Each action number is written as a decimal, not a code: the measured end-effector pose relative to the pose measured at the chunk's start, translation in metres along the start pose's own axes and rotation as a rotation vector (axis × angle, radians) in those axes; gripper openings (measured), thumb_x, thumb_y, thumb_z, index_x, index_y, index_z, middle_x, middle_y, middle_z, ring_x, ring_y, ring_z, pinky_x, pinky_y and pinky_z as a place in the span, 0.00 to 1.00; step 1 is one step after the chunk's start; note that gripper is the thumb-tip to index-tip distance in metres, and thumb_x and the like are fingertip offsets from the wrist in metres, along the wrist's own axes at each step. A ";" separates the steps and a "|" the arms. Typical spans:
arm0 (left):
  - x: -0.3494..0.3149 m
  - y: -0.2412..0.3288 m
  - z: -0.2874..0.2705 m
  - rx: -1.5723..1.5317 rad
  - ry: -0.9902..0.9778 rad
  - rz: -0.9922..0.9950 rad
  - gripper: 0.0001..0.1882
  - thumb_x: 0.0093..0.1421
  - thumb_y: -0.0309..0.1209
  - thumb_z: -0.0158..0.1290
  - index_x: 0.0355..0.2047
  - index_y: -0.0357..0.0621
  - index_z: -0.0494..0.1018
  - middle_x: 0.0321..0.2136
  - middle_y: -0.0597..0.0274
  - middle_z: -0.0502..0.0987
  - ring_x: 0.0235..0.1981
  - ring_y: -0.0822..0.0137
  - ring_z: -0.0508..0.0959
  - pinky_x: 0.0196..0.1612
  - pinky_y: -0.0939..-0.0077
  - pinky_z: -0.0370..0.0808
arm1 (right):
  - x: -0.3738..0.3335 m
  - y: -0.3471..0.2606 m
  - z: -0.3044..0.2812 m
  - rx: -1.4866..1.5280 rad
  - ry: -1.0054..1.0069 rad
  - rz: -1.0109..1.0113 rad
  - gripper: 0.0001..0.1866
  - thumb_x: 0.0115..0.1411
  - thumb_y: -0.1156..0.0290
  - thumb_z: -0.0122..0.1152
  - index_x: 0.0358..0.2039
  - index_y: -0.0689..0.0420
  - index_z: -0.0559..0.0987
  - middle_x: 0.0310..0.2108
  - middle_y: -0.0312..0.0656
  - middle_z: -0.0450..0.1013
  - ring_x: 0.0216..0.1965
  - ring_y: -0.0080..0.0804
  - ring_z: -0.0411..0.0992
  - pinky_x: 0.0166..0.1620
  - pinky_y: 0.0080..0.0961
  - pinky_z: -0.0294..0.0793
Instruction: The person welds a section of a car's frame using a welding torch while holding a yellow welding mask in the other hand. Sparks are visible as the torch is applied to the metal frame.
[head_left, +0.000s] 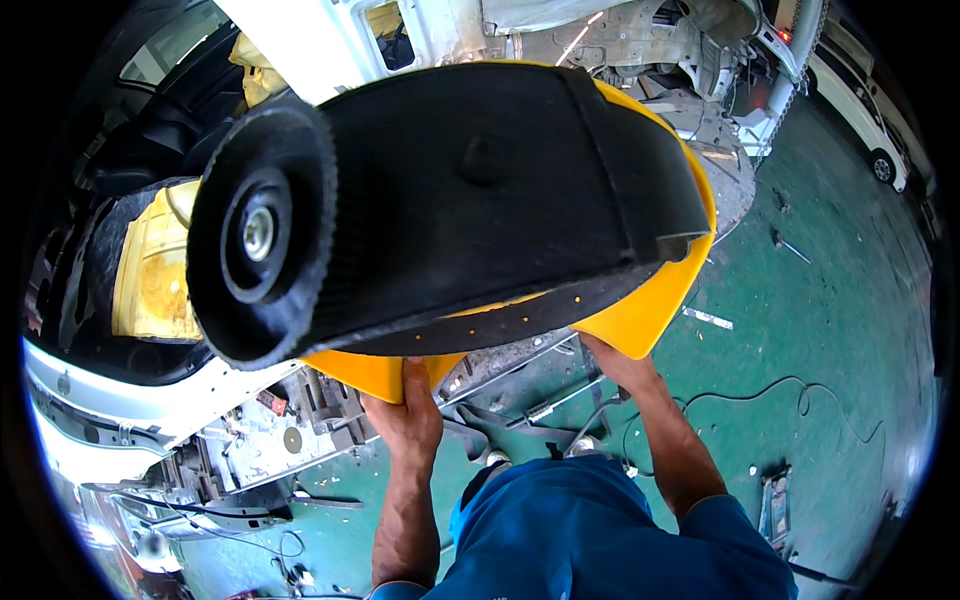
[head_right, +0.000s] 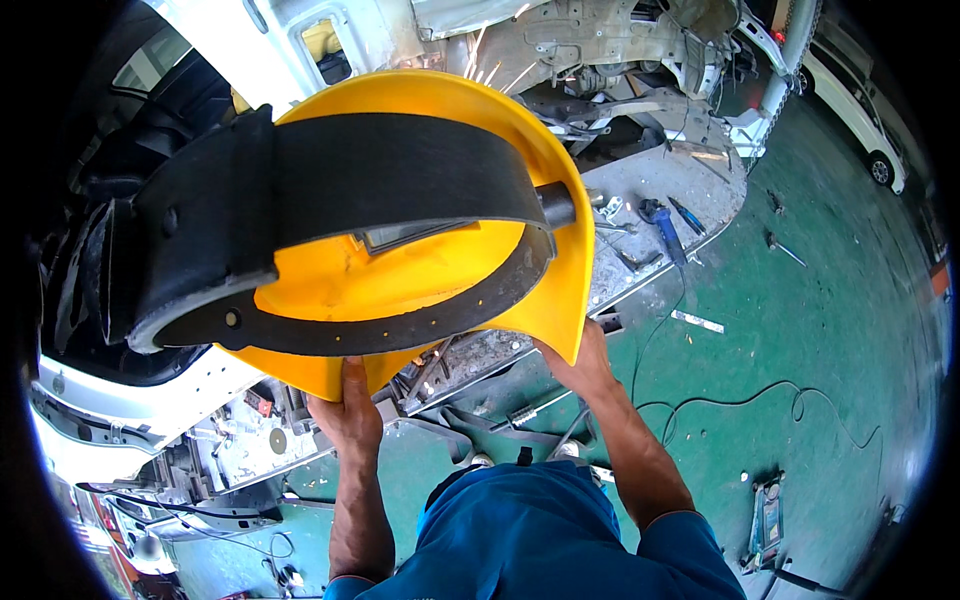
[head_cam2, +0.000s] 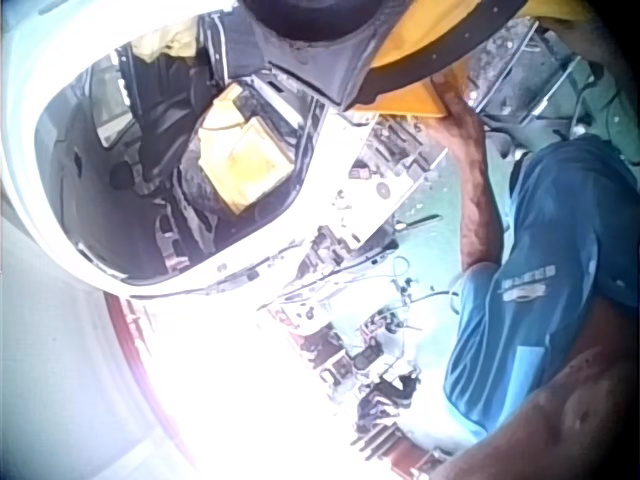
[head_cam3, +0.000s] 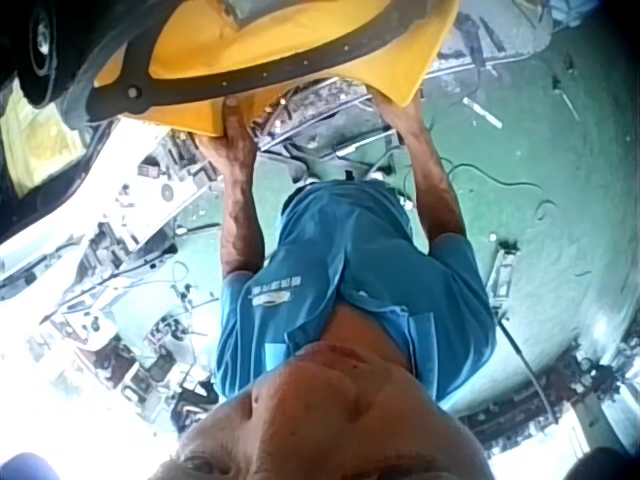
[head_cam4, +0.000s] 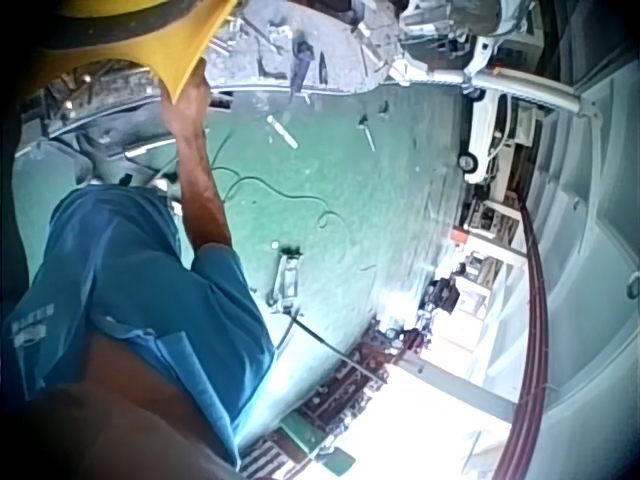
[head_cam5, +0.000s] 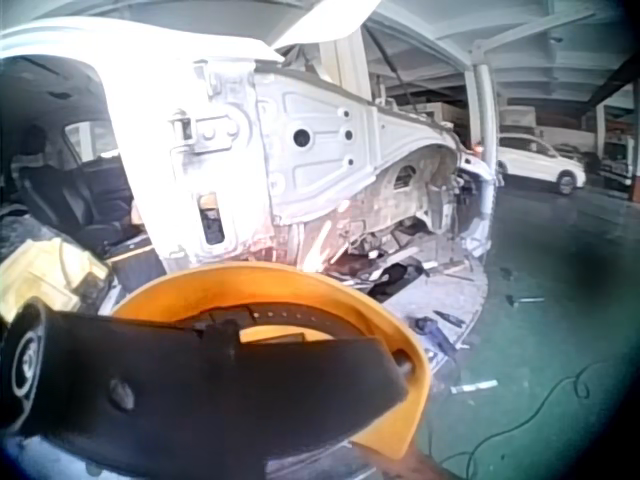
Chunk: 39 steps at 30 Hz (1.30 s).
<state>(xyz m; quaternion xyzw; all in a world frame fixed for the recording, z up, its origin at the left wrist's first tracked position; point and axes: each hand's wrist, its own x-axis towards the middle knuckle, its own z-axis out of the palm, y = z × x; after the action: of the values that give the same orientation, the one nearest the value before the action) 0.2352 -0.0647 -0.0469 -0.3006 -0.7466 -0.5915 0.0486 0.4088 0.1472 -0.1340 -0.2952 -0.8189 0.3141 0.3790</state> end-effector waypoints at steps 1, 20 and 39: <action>0.000 0.000 0.000 0.004 0.004 -0.011 0.14 0.68 0.36 0.55 0.46 0.37 0.75 0.35 0.58 0.81 0.38 0.69 0.79 0.43 0.70 0.76 | 0.000 0.002 0.001 0.005 0.004 -0.016 0.08 0.53 0.73 0.66 0.35 0.58 0.81 0.28 0.50 0.79 0.31 0.54 0.78 0.33 0.41 0.78; 0.002 -0.003 0.000 -0.050 -0.028 -0.048 0.15 0.68 0.38 0.54 0.47 0.38 0.74 0.35 0.59 0.81 0.38 0.68 0.80 0.44 0.69 0.76 | 0.002 0.004 0.003 -0.007 0.001 -0.035 0.09 0.53 0.73 0.66 0.35 0.58 0.81 0.29 0.50 0.79 0.31 0.54 0.78 0.33 0.40 0.78; 0.004 0.000 0.001 -0.008 -0.005 -0.006 0.15 0.68 0.36 0.55 0.45 0.36 0.75 0.34 0.59 0.81 0.36 0.70 0.79 0.42 0.71 0.76 | 0.002 0.006 0.002 0.015 0.007 -0.051 0.10 0.51 0.74 0.67 0.36 0.59 0.80 0.29 0.52 0.78 0.32 0.55 0.78 0.34 0.42 0.78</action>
<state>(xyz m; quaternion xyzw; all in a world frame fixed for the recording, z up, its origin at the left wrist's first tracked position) 0.2319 -0.0626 -0.0458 -0.3000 -0.7452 -0.5940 0.0438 0.4079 0.1515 -0.1384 -0.2724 -0.8224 0.3095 0.3920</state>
